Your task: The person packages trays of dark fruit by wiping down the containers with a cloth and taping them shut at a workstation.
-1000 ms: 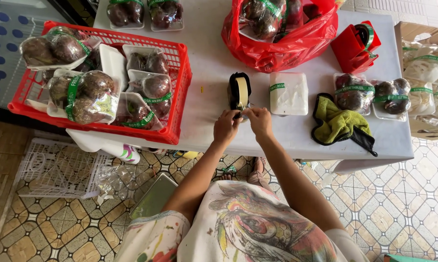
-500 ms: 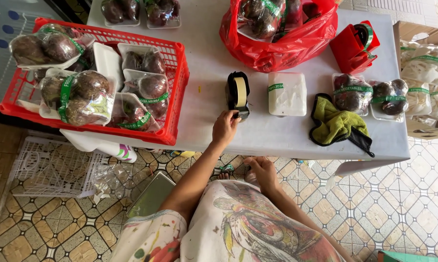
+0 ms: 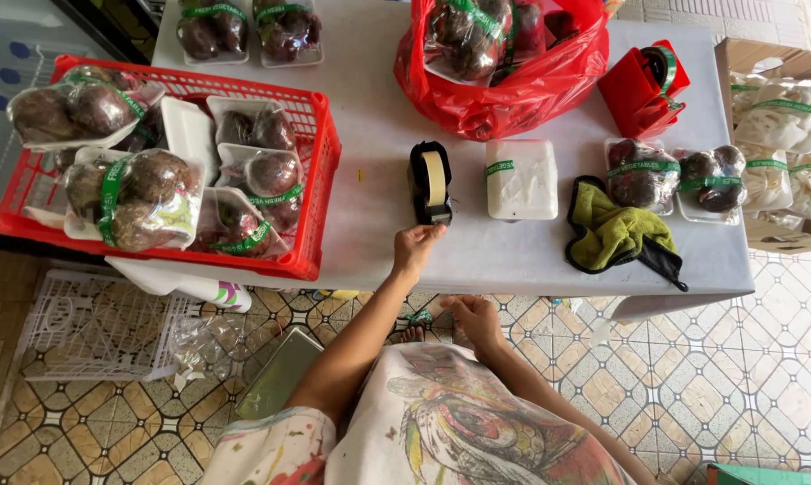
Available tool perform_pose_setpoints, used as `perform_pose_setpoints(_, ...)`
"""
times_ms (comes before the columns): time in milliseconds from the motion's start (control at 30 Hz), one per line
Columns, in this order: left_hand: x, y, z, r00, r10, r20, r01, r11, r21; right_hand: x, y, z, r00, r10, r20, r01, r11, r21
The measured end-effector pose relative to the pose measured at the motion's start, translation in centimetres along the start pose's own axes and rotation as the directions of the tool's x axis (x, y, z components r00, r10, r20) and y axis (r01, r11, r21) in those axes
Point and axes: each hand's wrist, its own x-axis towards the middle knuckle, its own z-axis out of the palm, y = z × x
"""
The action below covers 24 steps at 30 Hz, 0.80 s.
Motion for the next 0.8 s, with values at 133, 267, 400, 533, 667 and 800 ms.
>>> perform_pose_setpoints(133,0.0,-0.9,0.0,0.995,0.094,-0.014,-0.092,0.991,0.094,0.8,0.1,0.2,0.999,0.048,0.006,-0.048,0.999,-0.005)
perform_pose_setpoints(267,-0.3,-1.3,0.1,0.991,0.132,-0.018,-0.129,0.985,0.118,1.0,-0.5,-0.2,0.998,0.066,0.013,-0.066,0.998,-0.013)
perform_pose_setpoints(400,-0.8,-2.3,0.0,0.951,0.31,0.002,-0.289,0.884,0.367,1.1,0.2,-0.5,0.996,0.088,0.031,-0.086,0.994,-0.075)
perform_pose_setpoints(533,-0.5,-3.2,0.2,0.911,0.411,0.043,-0.378,0.787,0.488,1.7,1.6,-1.5,0.998,0.063,0.008,-0.063,0.996,-0.069)
perform_pose_setpoints(667,-1.2,0.8,2.0,0.927,0.366,0.082,-0.373,0.878,0.299,1.5,2.1,-2.9,0.998,0.043,-0.036,-0.044,0.999,-0.024)
perform_pose_setpoints(800,2.0,6.2,5.7,0.875,0.429,0.223,-0.471,0.862,0.189,2.2,-1.0,-4.0,0.989,-0.085,-0.118,0.083,0.996,-0.03)
